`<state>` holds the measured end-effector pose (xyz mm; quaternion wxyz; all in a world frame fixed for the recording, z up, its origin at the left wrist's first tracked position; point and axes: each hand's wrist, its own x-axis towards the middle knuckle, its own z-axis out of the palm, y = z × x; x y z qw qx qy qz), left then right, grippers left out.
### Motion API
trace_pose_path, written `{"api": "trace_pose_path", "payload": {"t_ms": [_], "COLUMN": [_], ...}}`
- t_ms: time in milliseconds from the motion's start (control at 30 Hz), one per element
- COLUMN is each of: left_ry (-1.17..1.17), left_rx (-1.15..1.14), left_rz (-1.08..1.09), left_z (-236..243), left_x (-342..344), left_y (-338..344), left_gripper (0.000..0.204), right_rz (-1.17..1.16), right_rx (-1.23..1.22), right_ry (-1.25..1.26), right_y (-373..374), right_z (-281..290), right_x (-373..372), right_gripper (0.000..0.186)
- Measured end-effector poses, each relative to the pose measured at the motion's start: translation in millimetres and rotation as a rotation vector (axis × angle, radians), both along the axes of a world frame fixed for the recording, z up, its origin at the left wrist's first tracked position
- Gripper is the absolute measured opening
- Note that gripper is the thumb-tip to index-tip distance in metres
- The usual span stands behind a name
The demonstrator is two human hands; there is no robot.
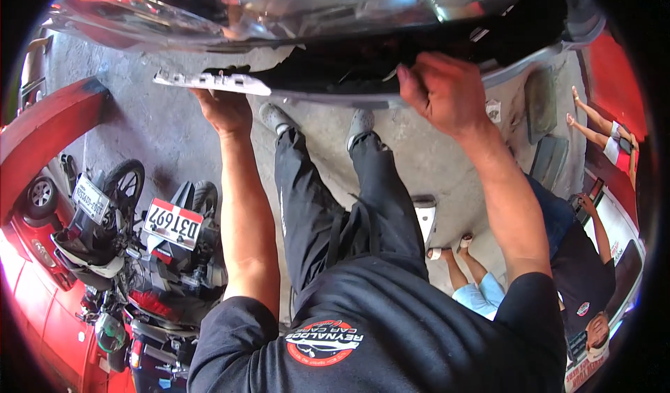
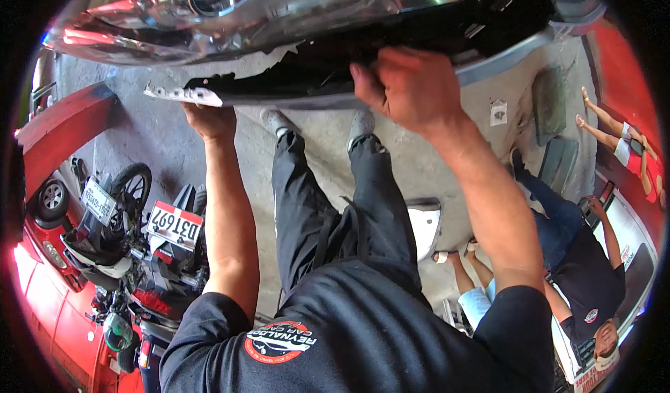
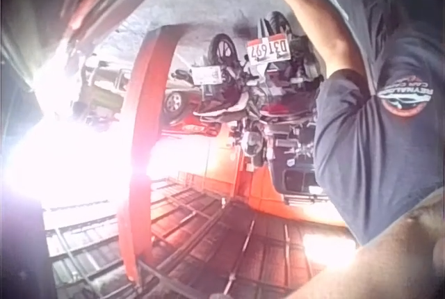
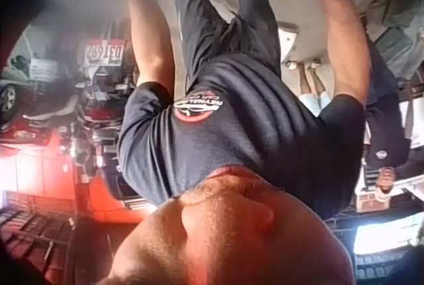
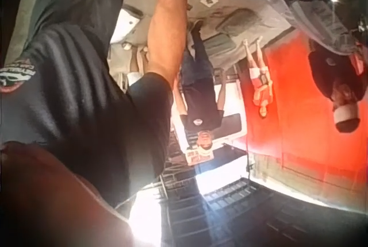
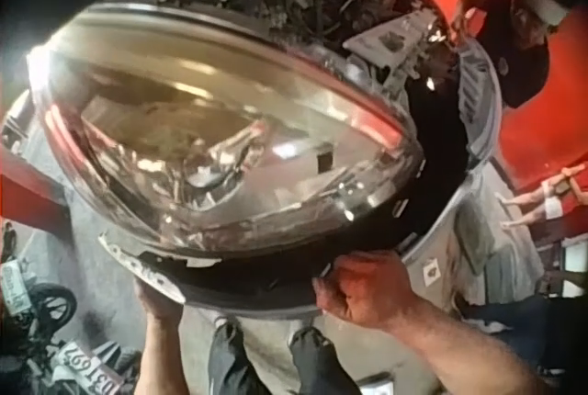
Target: Align and fit a front bumper onto a car with the help of an assistant.
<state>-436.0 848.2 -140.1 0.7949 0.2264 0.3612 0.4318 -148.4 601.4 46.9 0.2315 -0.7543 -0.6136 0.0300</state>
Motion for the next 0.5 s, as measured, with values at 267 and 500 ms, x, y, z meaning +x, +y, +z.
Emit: {"api": "trace_pose_path", "payload": {"t_ms": [267, 500], "left_ry": [0.085, -0.182], "left_rx": [-0.099, 0.006], "left_rz": [-0.004, -0.094], "left_z": [-23, -71], "left_x": [-5, -9], "left_y": [15, 37], "left_gripper": [0.088, 0.04], "right_rz": [0.072, 0.045], "right_rx": [0.034, 0.015], "right_ry": [0.027, -0.028], "right_y": [15, 33], "right_z": [-5, -26], "right_x": [-3, -18], "right_gripper": [0.044, 0.048]}}
